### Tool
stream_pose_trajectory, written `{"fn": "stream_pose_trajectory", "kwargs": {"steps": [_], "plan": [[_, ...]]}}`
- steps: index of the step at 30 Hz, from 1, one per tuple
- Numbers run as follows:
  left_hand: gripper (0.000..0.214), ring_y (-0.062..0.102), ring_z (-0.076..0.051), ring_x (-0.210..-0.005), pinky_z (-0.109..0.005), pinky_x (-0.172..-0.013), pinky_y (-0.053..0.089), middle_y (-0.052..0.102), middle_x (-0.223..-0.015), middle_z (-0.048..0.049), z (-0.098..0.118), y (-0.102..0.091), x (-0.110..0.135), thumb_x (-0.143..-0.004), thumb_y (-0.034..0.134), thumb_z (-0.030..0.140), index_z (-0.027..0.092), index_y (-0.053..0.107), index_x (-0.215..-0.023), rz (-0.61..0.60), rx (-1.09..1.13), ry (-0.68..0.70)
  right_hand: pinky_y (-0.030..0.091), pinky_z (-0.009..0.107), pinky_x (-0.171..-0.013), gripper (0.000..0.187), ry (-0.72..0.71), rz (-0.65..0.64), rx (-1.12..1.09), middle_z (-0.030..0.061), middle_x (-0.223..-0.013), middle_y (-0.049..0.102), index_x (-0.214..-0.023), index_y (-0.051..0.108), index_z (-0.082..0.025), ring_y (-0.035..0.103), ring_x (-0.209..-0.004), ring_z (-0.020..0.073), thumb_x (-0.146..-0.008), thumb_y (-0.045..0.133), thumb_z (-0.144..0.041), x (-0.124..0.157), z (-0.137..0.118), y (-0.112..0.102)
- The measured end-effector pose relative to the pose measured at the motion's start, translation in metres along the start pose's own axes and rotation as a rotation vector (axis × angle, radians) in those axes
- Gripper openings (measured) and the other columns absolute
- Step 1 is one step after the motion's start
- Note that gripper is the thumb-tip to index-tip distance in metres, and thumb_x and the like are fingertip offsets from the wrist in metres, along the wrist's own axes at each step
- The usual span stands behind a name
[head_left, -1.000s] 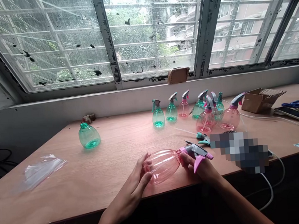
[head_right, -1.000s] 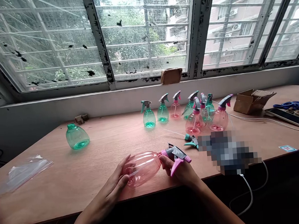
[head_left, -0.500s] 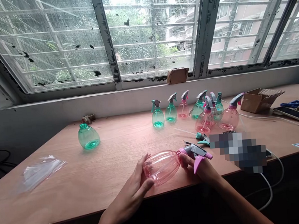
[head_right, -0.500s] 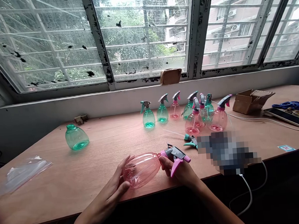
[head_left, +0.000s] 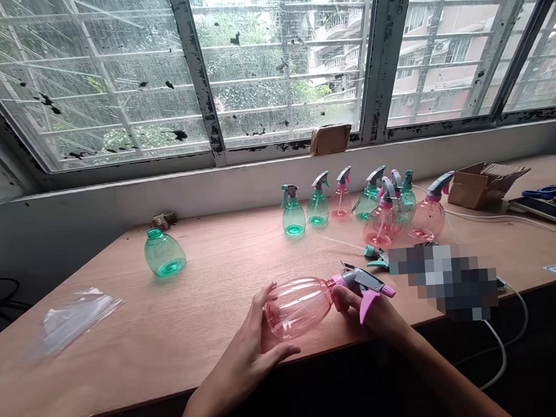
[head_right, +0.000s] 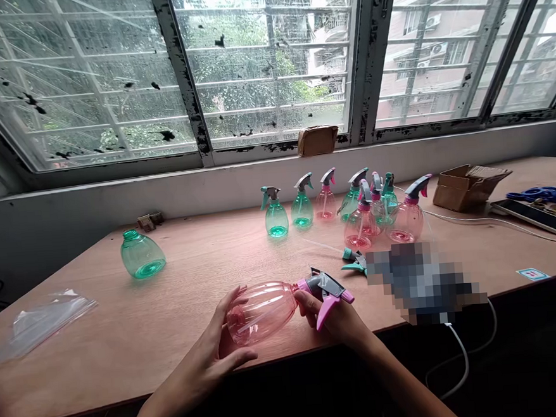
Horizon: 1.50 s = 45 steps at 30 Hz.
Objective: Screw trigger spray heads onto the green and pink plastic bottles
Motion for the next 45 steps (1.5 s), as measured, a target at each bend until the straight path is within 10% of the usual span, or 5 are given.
{"fn": "stream_pose_trajectory", "kwargs": {"steps": [5, 15, 22, 30, 45], "plan": [[0.055, 0.036, -0.033, -0.146, -0.051, -0.122, 0.028, 0.034, -0.163, -0.0029, 0.001, -0.004, 0.003, -0.105, 0.038, 0.052, 0.036, 0.026, -0.157, -0.007, 0.053, -0.078, 0.044, 0.029, -0.057, 0.031, -0.026, 0.014, -0.087, -0.0009, -0.060, 0.057, -0.075, 0.062, -0.025, 0.054, -0.060, 0.0186, -0.094, 0.059, -0.049, -0.001, 0.003, -0.002], [0.101, 0.038, -0.035, -0.146, -0.052, -0.123, 0.027, 0.030, -0.164, -0.0104, -0.009, 0.005, -0.001, -0.083, 0.080, 0.041, 0.035, 0.013, -0.159, -0.030, 0.019, -0.026, 0.045, 0.028, -0.057, 0.031, -0.010, 0.019, -0.105, -0.0006, -0.061, 0.059, -0.079, 0.062, -0.023, 0.055, -0.057, 0.0171, -0.094, 0.060, -0.050, -0.002, 0.012, -0.003], [0.063, 0.028, -0.033, -0.151, -0.054, -0.125, 0.018, 0.024, -0.167, -0.0042, -0.006, 0.000, 0.003, -0.104, 0.042, 0.053, 0.036, 0.017, -0.159, -0.049, 0.025, -0.079, 0.043, 0.028, -0.055, 0.030, -0.014, 0.013, -0.141, 0.0001, -0.060, 0.059, -0.080, 0.062, -0.023, 0.055, -0.058, 0.0173, -0.094, 0.061, -0.049, -0.004, 0.015, -0.002], [0.096, 0.029, -0.034, -0.150, -0.052, -0.125, 0.022, 0.022, -0.167, -0.0087, -0.006, 0.003, -0.002, -0.087, 0.076, 0.038, 0.035, 0.011, -0.158, -0.004, -0.007, -0.010, 0.036, 0.029, -0.054, 0.040, -0.029, -0.021, -0.034, -0.0005, -0.058, 0.055, -0.070, 0.059, -0.023, 0.049, -0.054, 0.0157, -0.096, 0.056, -0.052, -0.002, -0.003, 0.001], [0.097, 0.038, -0.035, -0.145, -0.051, -0.122, 0.028, 0.023, -0.166, -0.0097, -0.011, 0.003, -0.003, -0.086, 0.077, 0.037, 0.036, 0.013, -0.157, 0.031, 0.029, -0.028, 0.034, 0.030, -0.052, 0.043, -0.007, -0.023, -0.008, -0.0015, -0.056, 0.054, -0.068, 0.058, -0.023, 0.047, -0.052, 0.0155, -0.095, 0.054, -0.057, -0.002, -0.002, 0.002]]}}
Point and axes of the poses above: each hand's wrist, its own x-axis away from the middle knuckle, its own y-axis out of the palm, z = x × y, the point moved 6 cm from there along -x, towards the middle knuckle
